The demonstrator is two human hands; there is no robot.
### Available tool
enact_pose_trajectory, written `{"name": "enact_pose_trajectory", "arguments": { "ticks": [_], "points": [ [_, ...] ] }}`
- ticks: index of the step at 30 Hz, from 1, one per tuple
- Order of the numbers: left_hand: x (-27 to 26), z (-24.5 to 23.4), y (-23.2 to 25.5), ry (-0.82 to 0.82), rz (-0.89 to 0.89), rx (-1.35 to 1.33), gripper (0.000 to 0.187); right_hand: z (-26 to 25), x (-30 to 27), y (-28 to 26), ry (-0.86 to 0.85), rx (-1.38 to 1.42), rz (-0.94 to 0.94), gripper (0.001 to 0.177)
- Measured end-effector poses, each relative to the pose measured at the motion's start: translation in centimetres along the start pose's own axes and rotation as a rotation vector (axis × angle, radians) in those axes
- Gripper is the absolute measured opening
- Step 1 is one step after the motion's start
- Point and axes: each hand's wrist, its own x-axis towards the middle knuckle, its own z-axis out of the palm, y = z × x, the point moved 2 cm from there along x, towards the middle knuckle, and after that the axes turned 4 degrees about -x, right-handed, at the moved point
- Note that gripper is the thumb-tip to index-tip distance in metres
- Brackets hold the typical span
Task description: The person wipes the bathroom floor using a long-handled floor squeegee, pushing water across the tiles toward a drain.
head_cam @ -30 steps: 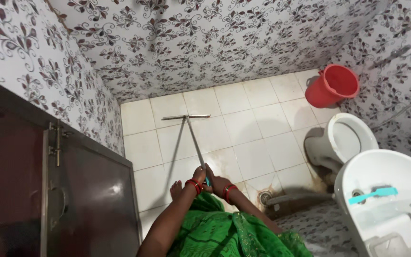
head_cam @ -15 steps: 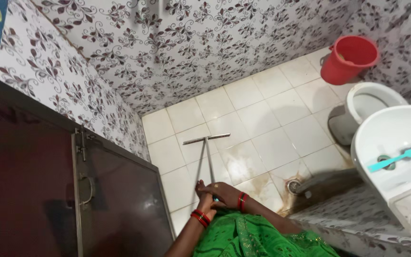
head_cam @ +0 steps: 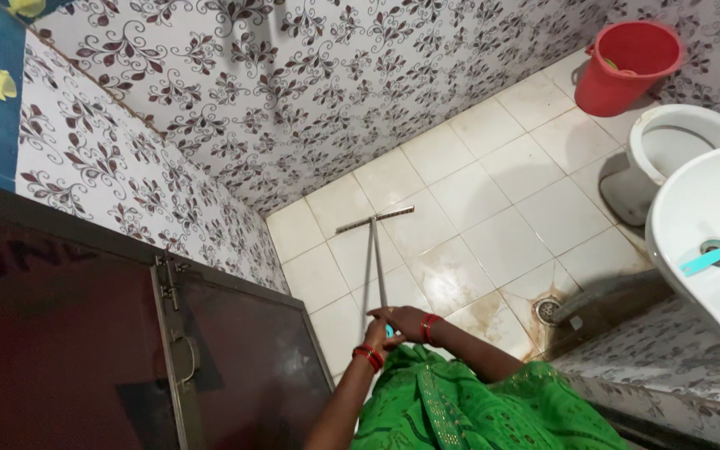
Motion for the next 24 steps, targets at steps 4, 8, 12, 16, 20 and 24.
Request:
{"name": "enact_pose_trajectory", "arguments": {
  "ticks": [4, 8, 12, 16, 20, 24],
  "points": [
    [-1.2, -1.5, 1.9, -0.027, -0.04, 0.406, 0.047, -0.3, -0.2, -2.3, 0.028, 0.056, -0.007, 0.101],
    [-7.4, -4.0, 1.1, 0.091, 0.093, 1.108, 0.063, -0.1, -1.0, -4.6, -0.036, -0.025, -0.142, 0.108],
    [-12.4, -3.3, 1.0, 0.284, 0.281, 1.562, 0.057, 3.1, -0.1, -4.0, -0.017, -0.08, -0.302, 0.073],
    [-16.6, -0.6, 1.9, 0.382, 0.227, 1.559, 0.055, 6.2, 0.9, -2.3, 0.015, -0.15, -0.324, 0.05],
    [-15.4, -0.2, 1.2, 0.421, 0.214, 1.713, 0.06, 7.8, 1.8, -0.7, -0.107, -0.219, -0.217, 0.047],
    [-11.5, -1.5, 0.3, 0.397, 0.351, 1.689, 0.048, 7.5, 3.0, 1.0, -0.11, -0.188, -0.046, 0.042]
  ]
}}
